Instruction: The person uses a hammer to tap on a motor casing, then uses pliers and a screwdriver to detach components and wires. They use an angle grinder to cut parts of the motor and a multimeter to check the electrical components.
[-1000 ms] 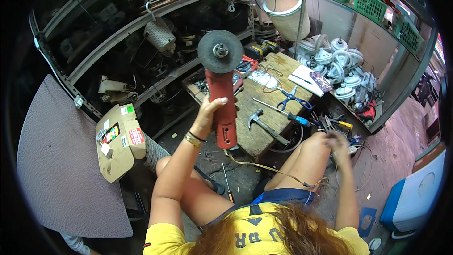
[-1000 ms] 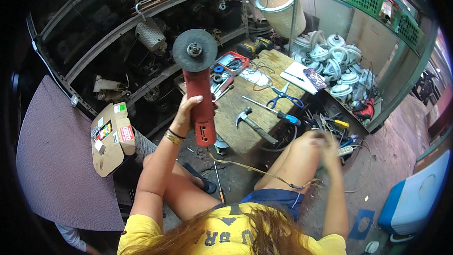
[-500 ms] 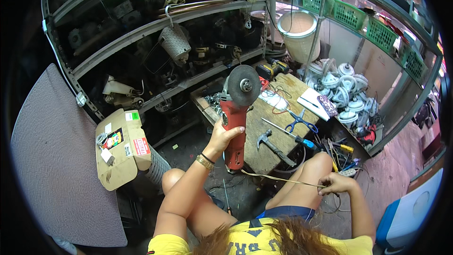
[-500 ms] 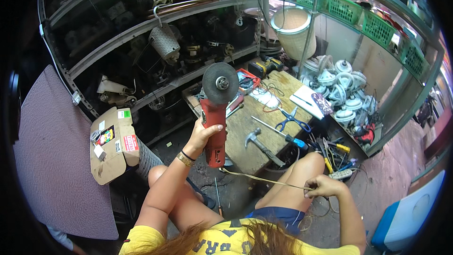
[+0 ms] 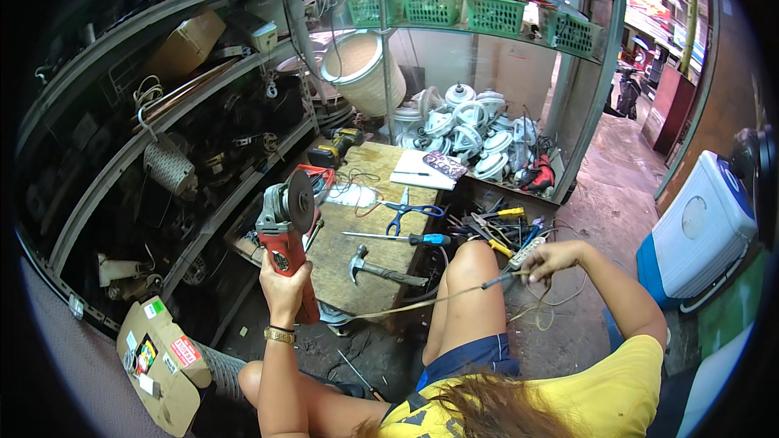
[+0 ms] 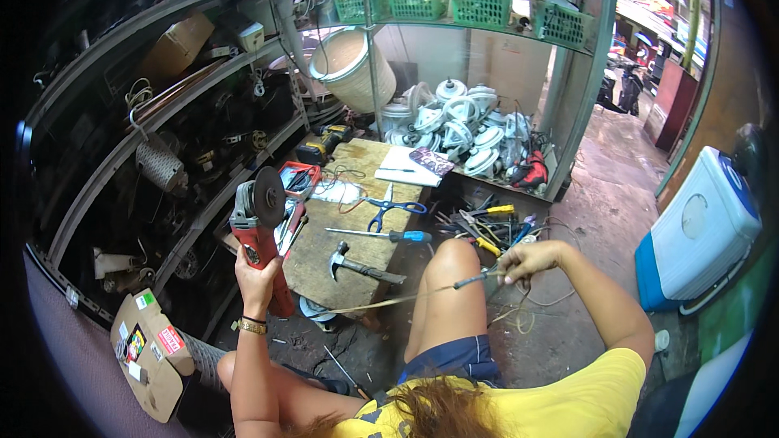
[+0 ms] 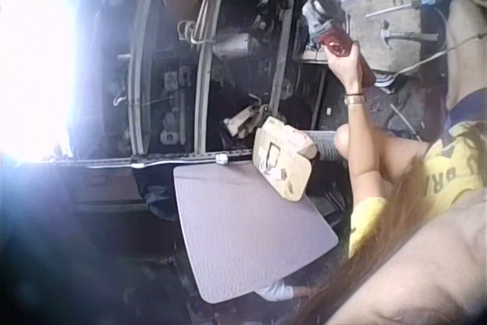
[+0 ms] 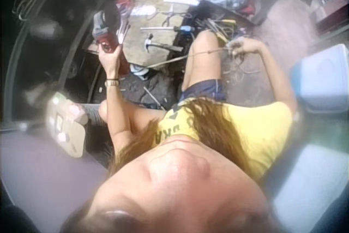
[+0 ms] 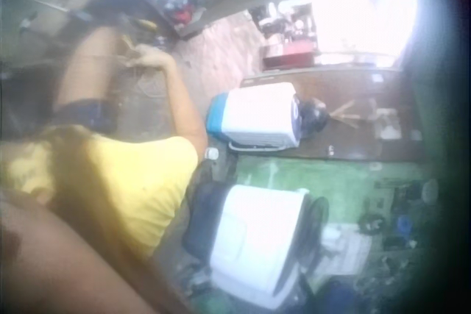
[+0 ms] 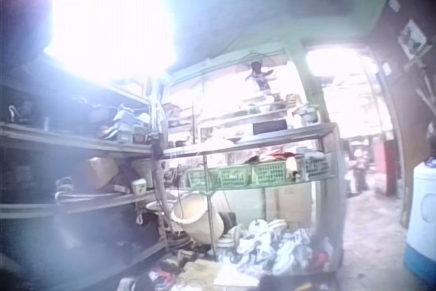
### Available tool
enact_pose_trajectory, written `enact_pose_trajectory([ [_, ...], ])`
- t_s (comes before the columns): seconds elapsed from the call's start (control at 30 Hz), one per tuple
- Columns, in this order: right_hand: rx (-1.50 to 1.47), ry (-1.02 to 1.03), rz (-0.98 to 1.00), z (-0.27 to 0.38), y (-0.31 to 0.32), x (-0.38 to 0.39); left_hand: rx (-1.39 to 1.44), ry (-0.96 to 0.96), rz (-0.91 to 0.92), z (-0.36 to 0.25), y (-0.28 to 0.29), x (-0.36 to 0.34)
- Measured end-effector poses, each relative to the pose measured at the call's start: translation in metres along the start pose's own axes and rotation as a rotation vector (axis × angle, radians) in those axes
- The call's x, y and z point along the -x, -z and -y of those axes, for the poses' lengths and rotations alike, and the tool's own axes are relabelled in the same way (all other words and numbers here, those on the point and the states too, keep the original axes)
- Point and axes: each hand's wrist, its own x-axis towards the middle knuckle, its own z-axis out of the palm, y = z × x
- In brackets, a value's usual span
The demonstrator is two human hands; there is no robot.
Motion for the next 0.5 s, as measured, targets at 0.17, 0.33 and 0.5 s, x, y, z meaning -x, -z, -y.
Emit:
enact_pose_trajectory([
  [0.17, 0.241, 0.27, -0.032, 0.046, 0.009, 0.018, -0.35, -0.041, -0.033, -0.002, -0.009, 0.004],
  [0.33, 0.376, 0.605, -0.182, 0.137, -0.017, 0.032, -0.606, -0.09, 0.056, -0.023, -0.022, 0.01],
  [0.5, 0.821, 1.08, -0.662, 0.229, -0.025, 0.017, -0.624, -0.171, 0.122, -0.014, -0.023, 0.016],
])
